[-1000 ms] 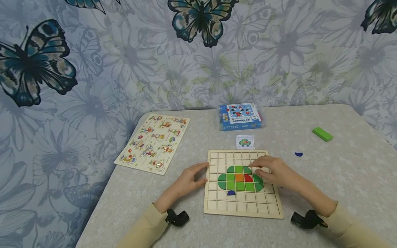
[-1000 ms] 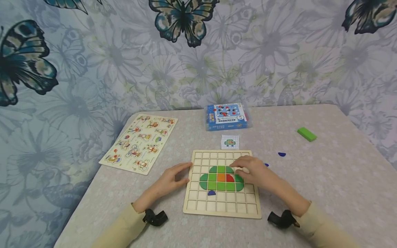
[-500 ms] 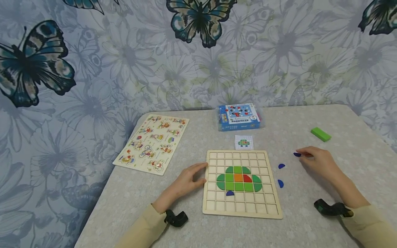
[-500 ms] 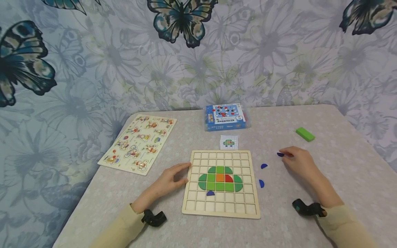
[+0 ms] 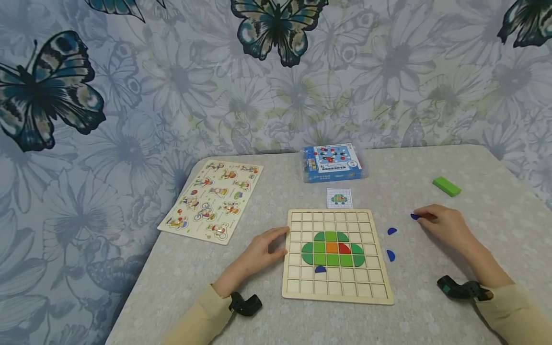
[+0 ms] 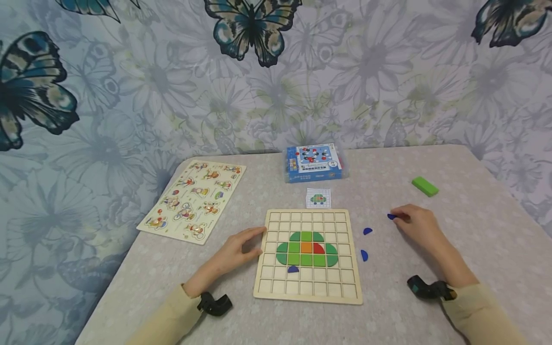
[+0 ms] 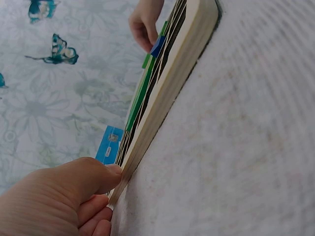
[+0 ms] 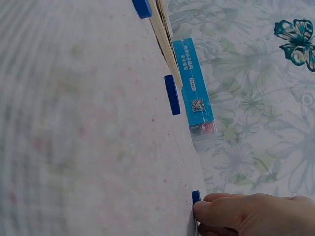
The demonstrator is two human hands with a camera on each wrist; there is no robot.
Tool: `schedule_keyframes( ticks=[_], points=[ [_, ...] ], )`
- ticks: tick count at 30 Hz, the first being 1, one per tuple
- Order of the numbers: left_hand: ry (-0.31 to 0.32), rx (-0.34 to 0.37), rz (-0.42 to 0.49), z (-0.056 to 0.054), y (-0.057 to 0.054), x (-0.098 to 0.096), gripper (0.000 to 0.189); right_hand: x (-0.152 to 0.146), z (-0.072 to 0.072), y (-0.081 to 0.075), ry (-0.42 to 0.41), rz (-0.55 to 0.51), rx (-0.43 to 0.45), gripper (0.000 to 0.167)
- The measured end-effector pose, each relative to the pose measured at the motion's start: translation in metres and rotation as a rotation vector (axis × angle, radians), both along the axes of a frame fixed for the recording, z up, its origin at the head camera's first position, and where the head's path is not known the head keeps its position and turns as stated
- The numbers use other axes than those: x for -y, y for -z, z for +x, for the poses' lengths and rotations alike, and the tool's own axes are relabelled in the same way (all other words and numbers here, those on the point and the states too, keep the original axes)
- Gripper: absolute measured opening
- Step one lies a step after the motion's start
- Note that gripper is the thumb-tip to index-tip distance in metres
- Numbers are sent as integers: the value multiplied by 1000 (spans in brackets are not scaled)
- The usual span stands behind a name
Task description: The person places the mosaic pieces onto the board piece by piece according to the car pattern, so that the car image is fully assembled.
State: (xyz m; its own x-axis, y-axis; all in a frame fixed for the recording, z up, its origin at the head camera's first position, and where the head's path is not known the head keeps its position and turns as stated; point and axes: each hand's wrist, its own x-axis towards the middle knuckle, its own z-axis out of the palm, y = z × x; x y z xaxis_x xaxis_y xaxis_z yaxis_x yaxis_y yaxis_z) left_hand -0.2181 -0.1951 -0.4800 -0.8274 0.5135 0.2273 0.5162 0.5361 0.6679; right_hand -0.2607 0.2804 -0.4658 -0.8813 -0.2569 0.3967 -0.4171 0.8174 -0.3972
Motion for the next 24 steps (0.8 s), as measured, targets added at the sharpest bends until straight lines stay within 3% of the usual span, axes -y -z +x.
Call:
schedule_keyframes(
  ticks=[12,16,21,24],
  points=[
    [-8,10,-6,1,0,0,55,12,-5,2,-8,-2,-12,22],
    [-2,20,-8,1,-1,0,56,26,1,-9,-32,-43,-18,21],
    [-5,20,3,2,-2,0,56,72,14,-31,-159,-112,-9,20],
    [-1,24,3,1,-2,0,55,106,26,-39,-294,-166,5,20]
  ],
)
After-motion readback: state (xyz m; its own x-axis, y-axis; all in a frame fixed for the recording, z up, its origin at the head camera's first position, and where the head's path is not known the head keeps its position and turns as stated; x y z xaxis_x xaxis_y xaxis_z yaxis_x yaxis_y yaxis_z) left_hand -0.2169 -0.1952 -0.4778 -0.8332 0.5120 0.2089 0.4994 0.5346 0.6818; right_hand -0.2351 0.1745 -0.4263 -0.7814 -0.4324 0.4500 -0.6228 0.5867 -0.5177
